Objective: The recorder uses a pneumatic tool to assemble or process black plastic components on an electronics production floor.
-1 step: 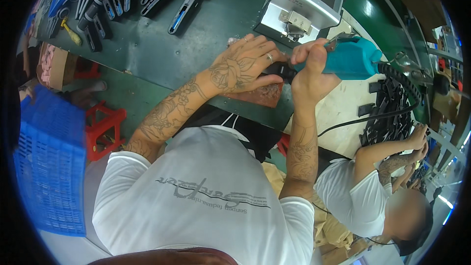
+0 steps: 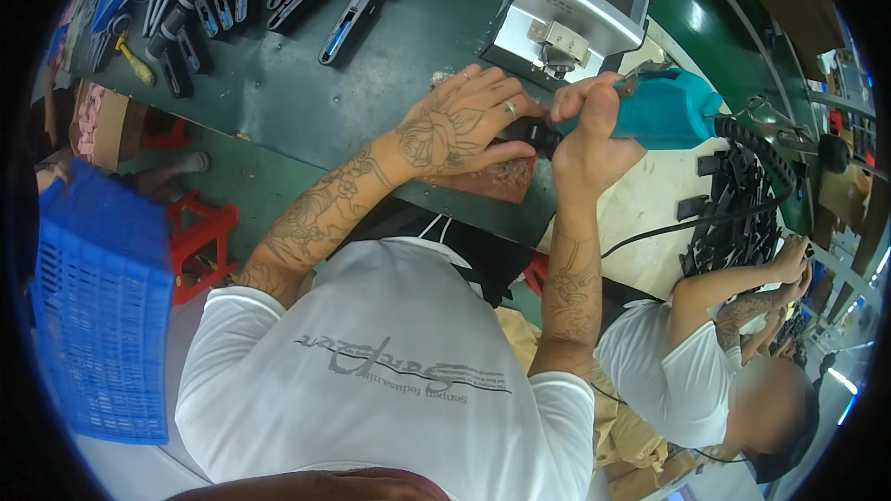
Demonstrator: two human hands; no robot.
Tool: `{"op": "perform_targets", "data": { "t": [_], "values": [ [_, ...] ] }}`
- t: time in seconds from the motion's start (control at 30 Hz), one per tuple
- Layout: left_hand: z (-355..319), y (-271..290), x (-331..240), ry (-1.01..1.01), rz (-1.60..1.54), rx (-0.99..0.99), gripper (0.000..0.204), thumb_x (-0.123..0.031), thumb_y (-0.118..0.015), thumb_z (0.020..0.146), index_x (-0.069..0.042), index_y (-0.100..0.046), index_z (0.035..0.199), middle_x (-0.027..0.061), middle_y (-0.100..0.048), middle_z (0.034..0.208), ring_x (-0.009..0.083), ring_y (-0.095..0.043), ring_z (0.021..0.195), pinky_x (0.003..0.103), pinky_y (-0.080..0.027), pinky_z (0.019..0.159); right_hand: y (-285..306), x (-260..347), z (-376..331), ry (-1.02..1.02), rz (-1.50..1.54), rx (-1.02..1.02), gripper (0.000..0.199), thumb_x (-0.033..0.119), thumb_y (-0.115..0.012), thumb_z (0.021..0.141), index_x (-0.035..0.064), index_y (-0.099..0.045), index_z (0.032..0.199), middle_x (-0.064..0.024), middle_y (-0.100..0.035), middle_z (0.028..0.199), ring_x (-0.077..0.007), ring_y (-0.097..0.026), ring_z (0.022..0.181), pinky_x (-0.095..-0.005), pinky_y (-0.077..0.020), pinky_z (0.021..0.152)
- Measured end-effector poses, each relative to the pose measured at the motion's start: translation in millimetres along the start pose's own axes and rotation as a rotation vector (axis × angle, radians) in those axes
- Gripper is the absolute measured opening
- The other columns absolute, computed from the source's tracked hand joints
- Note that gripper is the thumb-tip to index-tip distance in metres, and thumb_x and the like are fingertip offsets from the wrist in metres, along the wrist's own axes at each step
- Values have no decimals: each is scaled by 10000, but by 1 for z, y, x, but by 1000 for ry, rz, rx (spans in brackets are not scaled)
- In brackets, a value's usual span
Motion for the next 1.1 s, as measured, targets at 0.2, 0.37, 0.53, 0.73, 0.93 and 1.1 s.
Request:
{"op": "perform_targets", "data": {
  "t": [0.2,0.37,0.53,0.73,0.93,1.1],
  "values": [
    [-1,0,-1,-12,-35,-27,407,-467,-634,959,-113,-670,1157,65,-614,1107,258,-567,1149,443,-415,1062,-6,14,13,-20,-49,-47,495,444,-638,1032,-48,-598,1062,-65,-524,731,-194,-522,643,-331,-463,626],
    [-7,-4,2,-53,-44,-139,370,-380,-633,976,-107,-649,1225,87,-615,1105,277,-579,1080,433,-451,995,-28,9,42,170,-49,-6,472,414,-655,1030,-53,-601,1070,-77,-570,745,-203,-571,667,-329,-489,634],
    [-4,-1,-1,-11,-36,-126,307,-353,-615,968,-110,-687,1141,72,-642,1117,268,-595,1123,454,-440,1057,-25,-10,46,215,9,69,426,381,-653,1037,-37,-575,1010,-79,-566,742,-199,-572,653,-333,-492,622],
    [-1,0,0,-23,-84,-98,283,-315,-617,967,-104,-688,1144,83,-642,1120,276,-587,1130,452,-446,1034,-29,4,31,47,29,-30,298,246,-695,1007,-43,-621,1012,-59,-606,727,-167,-584,625,-307,-500,592],
    [-2,-1,0,-26,-84,-116,281,-304,-622,973,-110,-684,1166,81,-634,1115,283,-581,1108,448,-444,1027,7,29,-3,57,77,-15,492,403,-704,996,-70,-598,1084,-84,-579,725,-175,-576,636,-315,-481,593],
    [-3,-2,2,-28,-76,-118,277,-300,-624,973,-111,-680,1168,77,-632,1107,279,-580,1102,444,-441,1030,9,26,-15,33,35,-7,530,427,-727,975,-71,-592,1099,-70,-578,719,-178,-577,633,-320,-491,608]
  ]
}}
Point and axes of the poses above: each hand's wrist, its own z-axis towards the middle knuckle, its own y-axis out of the back of the hand, x = y × z, the point moved 2 cm from there along z, towards the middle knuckle
